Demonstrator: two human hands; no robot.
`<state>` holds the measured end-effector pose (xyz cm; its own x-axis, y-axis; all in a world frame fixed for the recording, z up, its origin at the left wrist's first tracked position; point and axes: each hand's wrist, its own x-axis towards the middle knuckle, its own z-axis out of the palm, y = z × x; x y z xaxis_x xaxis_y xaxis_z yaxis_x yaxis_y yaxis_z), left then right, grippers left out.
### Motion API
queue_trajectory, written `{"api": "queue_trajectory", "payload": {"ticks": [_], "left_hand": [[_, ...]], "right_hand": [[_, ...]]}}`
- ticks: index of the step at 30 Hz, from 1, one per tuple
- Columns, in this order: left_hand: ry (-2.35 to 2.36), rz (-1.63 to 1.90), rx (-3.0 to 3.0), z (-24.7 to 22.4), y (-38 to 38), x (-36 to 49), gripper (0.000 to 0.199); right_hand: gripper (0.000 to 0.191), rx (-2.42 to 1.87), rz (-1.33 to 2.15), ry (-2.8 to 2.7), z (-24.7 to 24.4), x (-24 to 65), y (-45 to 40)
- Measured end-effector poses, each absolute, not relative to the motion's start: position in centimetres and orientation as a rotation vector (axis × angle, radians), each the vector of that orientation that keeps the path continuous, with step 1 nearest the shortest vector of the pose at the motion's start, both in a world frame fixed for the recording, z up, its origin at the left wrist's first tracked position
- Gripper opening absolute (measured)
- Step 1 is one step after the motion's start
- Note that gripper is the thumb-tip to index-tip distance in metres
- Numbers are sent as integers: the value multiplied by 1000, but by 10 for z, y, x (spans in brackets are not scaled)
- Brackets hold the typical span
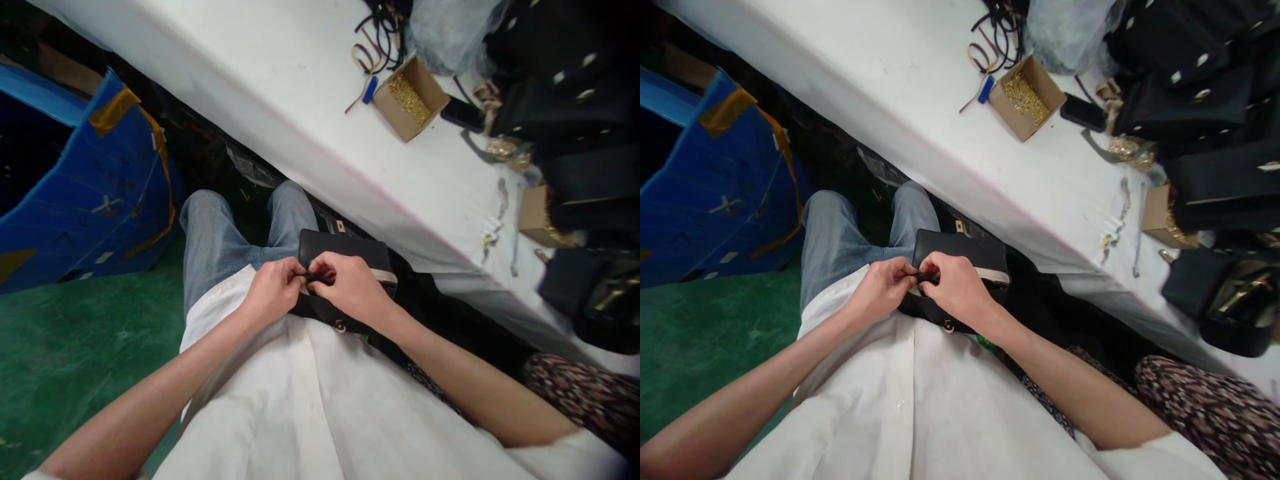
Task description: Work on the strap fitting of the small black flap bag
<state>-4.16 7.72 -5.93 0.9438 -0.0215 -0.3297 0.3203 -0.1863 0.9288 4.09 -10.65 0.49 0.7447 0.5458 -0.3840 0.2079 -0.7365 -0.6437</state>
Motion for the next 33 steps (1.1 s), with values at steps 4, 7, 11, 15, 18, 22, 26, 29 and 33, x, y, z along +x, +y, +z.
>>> {"api": "queue_trajectory", "payload": {"ticks": [4, 7, 11, 15, 18, 22, 26, 29, 33], "left_hand": [[197, -302, 1758, -58, 80, -44, 9], [191, -273, 1770, -54, 83, -45, 14], [124, -263, 1776, -48, 88, -46, 55], [35, -275, 1804, -51, 94, -45, 51], [8, -274, 1837, -57, 96, -42, 36], [-20, -252, 1873, -63, 97, -37, 24], [-51, -249, 1855, -66, 98, -32, 25], [-68, -260, 1816, -69, 99, -28, 30], [-65, -269, 1781, -75, 98, -26, 28]], "right_hand": [[27, -2231, 752, -515, 0, 38, -106], [31, -2165, 757, -580, 1, 41, -105], [30, -2131, 739, -662, 1, 45, -104], [22, -2149, 754, -669, -2, 48, -105], [23, -2200, 757, -635, -3, 49, -106], [29, -2280, 737, -612, -2, 49, -107], [33, -2203, 789, -500, -5, 49, -107], [36, -2119, 864, -408, -9, 50, -109], [37, -1997, 1043, -303, -6, 57, -117]]}}
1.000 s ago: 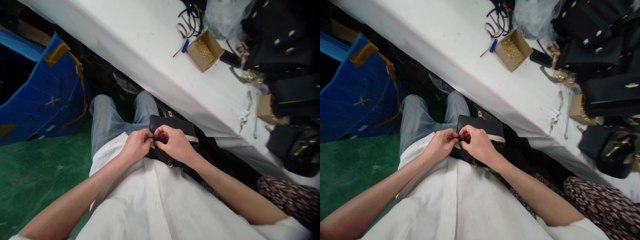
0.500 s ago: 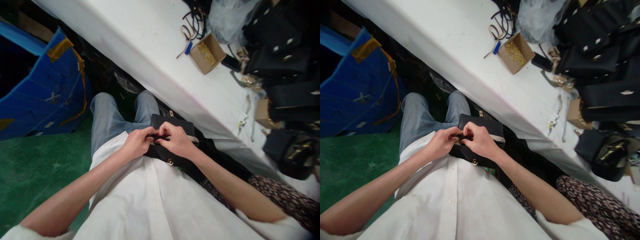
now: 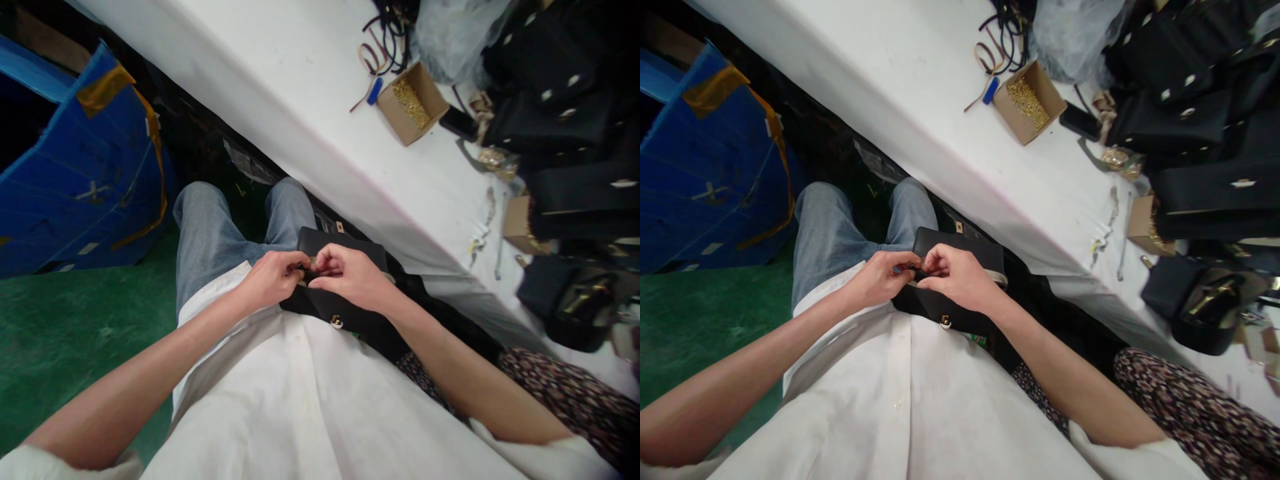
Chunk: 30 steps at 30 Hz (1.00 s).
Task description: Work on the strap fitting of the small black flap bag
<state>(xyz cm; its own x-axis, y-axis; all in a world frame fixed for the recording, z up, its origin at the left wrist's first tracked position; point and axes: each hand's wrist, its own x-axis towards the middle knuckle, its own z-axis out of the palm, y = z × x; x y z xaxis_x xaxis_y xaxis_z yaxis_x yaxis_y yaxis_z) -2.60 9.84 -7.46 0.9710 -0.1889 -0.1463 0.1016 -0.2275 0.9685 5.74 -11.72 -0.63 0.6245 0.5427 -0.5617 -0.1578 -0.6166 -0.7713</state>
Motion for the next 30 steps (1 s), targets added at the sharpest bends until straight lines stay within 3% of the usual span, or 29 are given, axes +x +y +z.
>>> {"api": "queue_trajectory", "payload": {"ticks": [3, 4, 7, 10, 19, 30], "left_hand": [[-62, -274, 1765, -77, 96, -25, 24], [-65, -273, 1764, -77, 95, -24, 24], [-91, -267, 1775, -78, 92, -23, 24], [-100, -273, 1768, -81, 92, -22, 22], [-99, -305, 1777, -81, 98, -20, 25], [-49, -289, 1756, -86, 97, -26, 24]], "right_hand": [[21, -2043, 1194, -351, 3, 67, -125], [23, -2085, 1241, -407, 5, 70, -127], [55, -2106, 1366, -518, 7, 76, -130], [60, -2033, 1404, -473, 2, 76, -129], [34, -2150, 1269, -440, -9, 63, -118], [30, -2369, 992, -550, -10, 45, -107]]}}
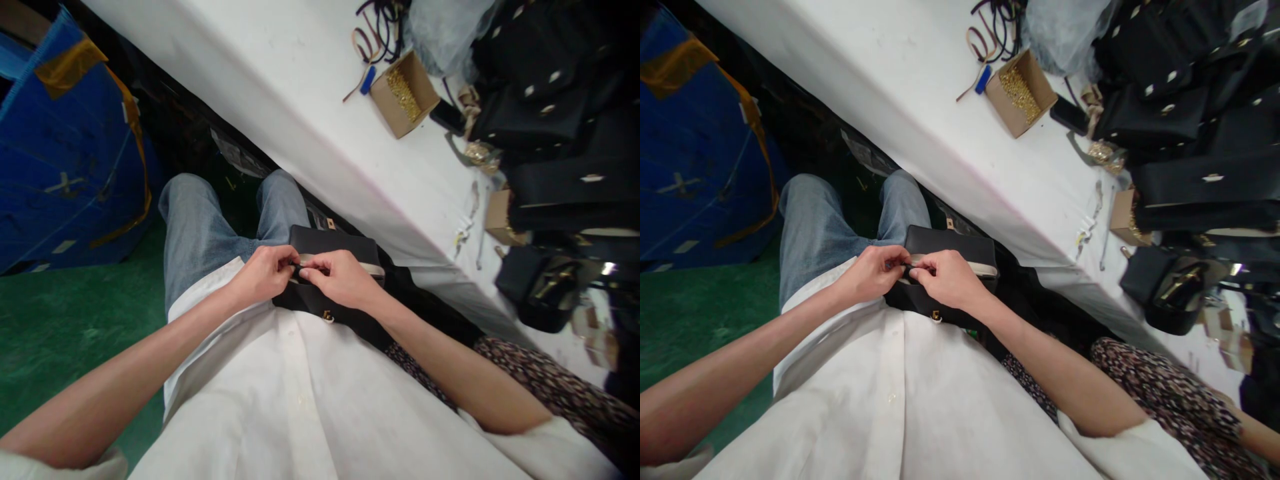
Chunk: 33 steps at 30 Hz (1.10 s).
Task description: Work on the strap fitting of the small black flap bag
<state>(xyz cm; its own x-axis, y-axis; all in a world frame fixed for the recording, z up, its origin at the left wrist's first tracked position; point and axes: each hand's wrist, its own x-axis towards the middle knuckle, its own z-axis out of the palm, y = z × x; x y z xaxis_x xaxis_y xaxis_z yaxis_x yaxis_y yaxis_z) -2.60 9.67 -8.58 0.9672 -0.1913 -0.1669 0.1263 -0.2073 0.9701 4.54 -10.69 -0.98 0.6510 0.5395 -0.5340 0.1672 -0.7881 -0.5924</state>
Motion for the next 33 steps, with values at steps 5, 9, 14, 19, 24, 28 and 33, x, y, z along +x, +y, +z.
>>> {"api": "queue_trajectory", "payload": {"ticks": [5, 9, 14, 19, 24, 28, 33], "left_hand": [[-19, -298, 1743, -84, 96, -26, 23], [-7, -330, 1739, -80, 97, -24, 22], [-24, -385, 1740, -73, 100, -22, 21], [-46, -439, 1723, -70, 103, -22, 22], [-61, -486, 1674, -67, 106, -22, 24], [-44, -454, 1696, -66, 103, -21, 22], [-45, -428, 1713, -71, 99, -18, 18]], "right_hand": [[25, -2462, 863, -618, -12, 38, -104], [26, -2497, 814, -647, -11, 36, -101], [28, -2521, 810, -668, -11, 37, -102], [26, -2526, 808, -711, -15, 39, -104], [24, -2544, 822, -740, -13, 41, -105], [25, -2546, 842, -755, -10, 41, -104], [22, -2532, 853, -791, -8, 43, -105]]}}
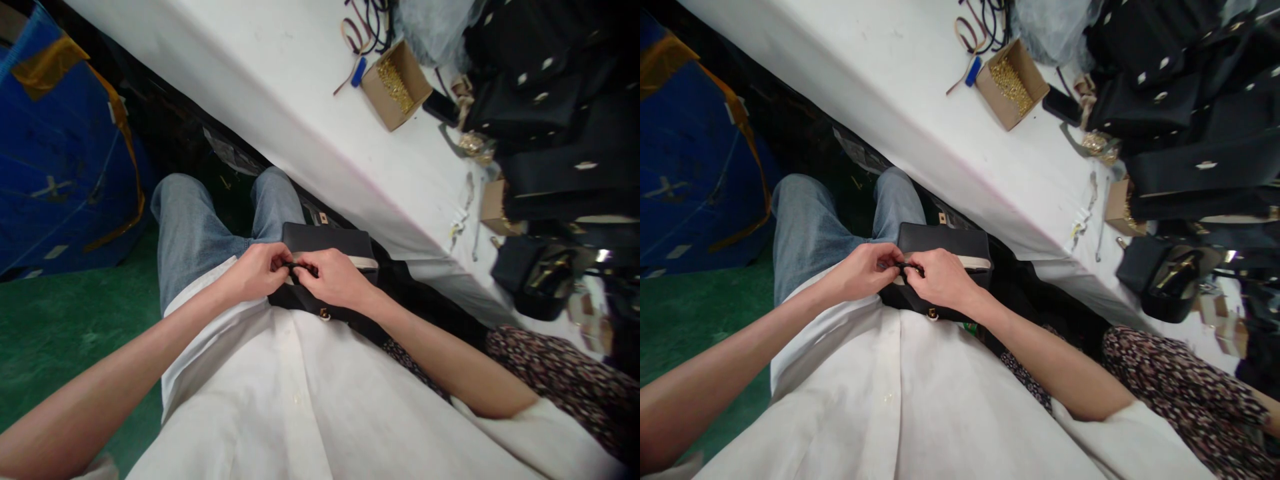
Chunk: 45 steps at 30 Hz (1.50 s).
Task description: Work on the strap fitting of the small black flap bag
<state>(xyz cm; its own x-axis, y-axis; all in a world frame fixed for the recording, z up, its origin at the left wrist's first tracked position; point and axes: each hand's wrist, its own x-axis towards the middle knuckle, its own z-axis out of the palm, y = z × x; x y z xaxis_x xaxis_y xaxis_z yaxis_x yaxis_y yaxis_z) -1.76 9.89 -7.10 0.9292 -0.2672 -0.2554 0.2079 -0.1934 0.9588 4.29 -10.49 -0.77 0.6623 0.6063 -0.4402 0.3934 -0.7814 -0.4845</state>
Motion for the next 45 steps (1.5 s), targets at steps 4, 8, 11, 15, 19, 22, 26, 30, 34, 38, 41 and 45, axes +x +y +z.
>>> {"api": "queue_trajectory", "payload": {"ticks": [4, 8, 11, 15, 19, 22, 26, 30, 34, 38, 41, 45], "left_hand": [[-44, -412, 1761, -73, 98, -14, 19], [-29, -407, 1798, -72, 97, -12, 21], [-20, -406, 1801, -70, 95, -11, 22], [-20, -396, 1837, -67, 92, -10, 24], [-4, -385, 1852, -67, 92, -11, 23], [-1, -379, 1856, -69, 92, -13, 22], [10, -384, 1861, -70, 91, -15, 22], [26, -387, 1859, -67, 91, -16, 23], [30, -381, 1858, -67, 93, -18, 29], [1, -340, 1869, -70, 94, -20, 35], [5, -332, 1859, -70, 93, -18, 30], [12, -353, 1858, -68, 92, -16, 29]], "right_hand": [[21, -2500, 886, -830, -8, 44, -108], [18, -2466, 893, -827, -9, 45, -111], [14, -2429, 913, -814, -8, 46, -112], [8, -2427, 912, -758, -6, 43, -112], [12, -2462, 805, -654, -9, 35, -110], [15, -2446, 770, -622, -14, 32, -109], [12, -2411, 798, -619, -17, 34, -109], [12, -2440, 751, -642, -16, 33, -107], [9, -2457, 725, -686, -15, 32, -104], [9, -2461, 743, -707, -14, 34, -104], [7, -2476, 765, -761, -12, 37, -105], [7, -2529, 747, -808, -12, 36, -105]]}}
